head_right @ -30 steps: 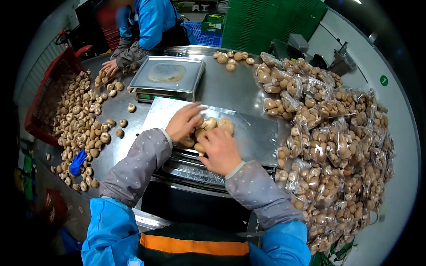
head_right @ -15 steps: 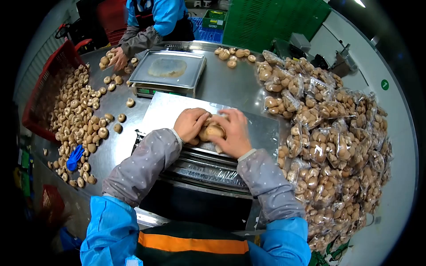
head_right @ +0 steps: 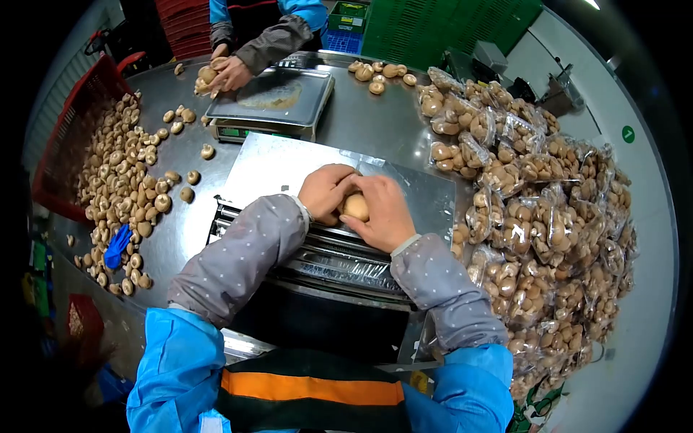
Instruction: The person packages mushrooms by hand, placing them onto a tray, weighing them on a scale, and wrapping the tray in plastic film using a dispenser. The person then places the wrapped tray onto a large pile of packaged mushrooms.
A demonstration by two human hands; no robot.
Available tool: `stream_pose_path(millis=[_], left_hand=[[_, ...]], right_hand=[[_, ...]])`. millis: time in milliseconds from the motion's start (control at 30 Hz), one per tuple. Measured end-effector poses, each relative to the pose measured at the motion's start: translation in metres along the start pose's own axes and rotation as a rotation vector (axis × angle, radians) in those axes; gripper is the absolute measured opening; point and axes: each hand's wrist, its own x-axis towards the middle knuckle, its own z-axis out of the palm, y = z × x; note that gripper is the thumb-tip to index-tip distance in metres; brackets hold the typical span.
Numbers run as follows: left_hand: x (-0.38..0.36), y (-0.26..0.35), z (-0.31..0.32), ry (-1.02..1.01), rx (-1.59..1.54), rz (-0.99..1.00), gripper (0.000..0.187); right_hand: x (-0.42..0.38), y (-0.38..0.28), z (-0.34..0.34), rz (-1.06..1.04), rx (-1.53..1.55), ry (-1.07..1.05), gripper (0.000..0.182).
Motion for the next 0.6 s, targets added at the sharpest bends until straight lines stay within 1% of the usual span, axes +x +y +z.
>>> stream_pose_path(millis=[67, 167, 233, 333, 367, 400, 433, 467, 500, 533, 567, 600], left_hand=[[0.001, 0.006, 0.002, 0.017, -0.039, -0.033, 0.034], [0.001, -0.008, 0.005, 0.15, 0.35, 0.392, 0.036], [0.0, -0.014, -0.003, 0.181, 0.329, 0.454, 0.041], [-0.024, -0.009, -0.032, 0.183, -0.132, 0.09, 0.029], [-0.048, -0.001, -0.058, 0.134, -0.122, 0.102, 0.017], [-0.075, 0.007, -0.089, 0.013, 0.107, 0.123, 0.013], [-0.102, 0.015, -0.113, -0.045, 0.294, 0.241, 0.011], [-0.118, 0.017, -0.13, -0.144, 0.461, 0.331, 0.019], [-0.13, 0.018, -0.135, -0.184, 0.726, 0.364, 0.032], [-0.137, 0.011, -0.133, -0.261, 0.858, 0.374, 0.043], [-0.139, 0.005, -0.125, -0.291, 0.832, 0.405, 0.046], [-0.137, -0.003, -0.115, -0.318, 0.809, 0.438, 0.05]], right_hand=[[-0.006, 0.001, -0.004, -0.027, -0.044, 0.036, 0.063], [-0.002, 0.001, -0.014, -0.05, 0.012, 0.047, 0.063], [0.002, -0.001, -0.024, -0.075, 0.028, 0.087, 0.059], [-0.022, -0.003, -0.061, -0.07, 0.008, 0.015, 0.048], [-0.044, 0.001, -0.082, -0.076, 0.029, -0.077, 0.041], [-0.07, 0.005, -0.105, -0.083, 0.051, -0.173, 0.035], [-0.099, 0.005, -0.124, -0.048, -0.006, -0.248, 0.032], [-0.12, 0.002, -0.134, -0.007, -0.063, -0.322, 0.032], [-0.132, -0.001, -0.13, 0.013, -0.108, -0.353, 0.033], [-0.145, 0.0, -0.121, 0.028, -0.153, -0.386, 0.035], [-0.156, 0.003, -0.112, 0.038, -0.202, -0.415, 0.037], [-0.155, 0.005, -0.098, 0.025, -0.207, -0.369, 0.038]])
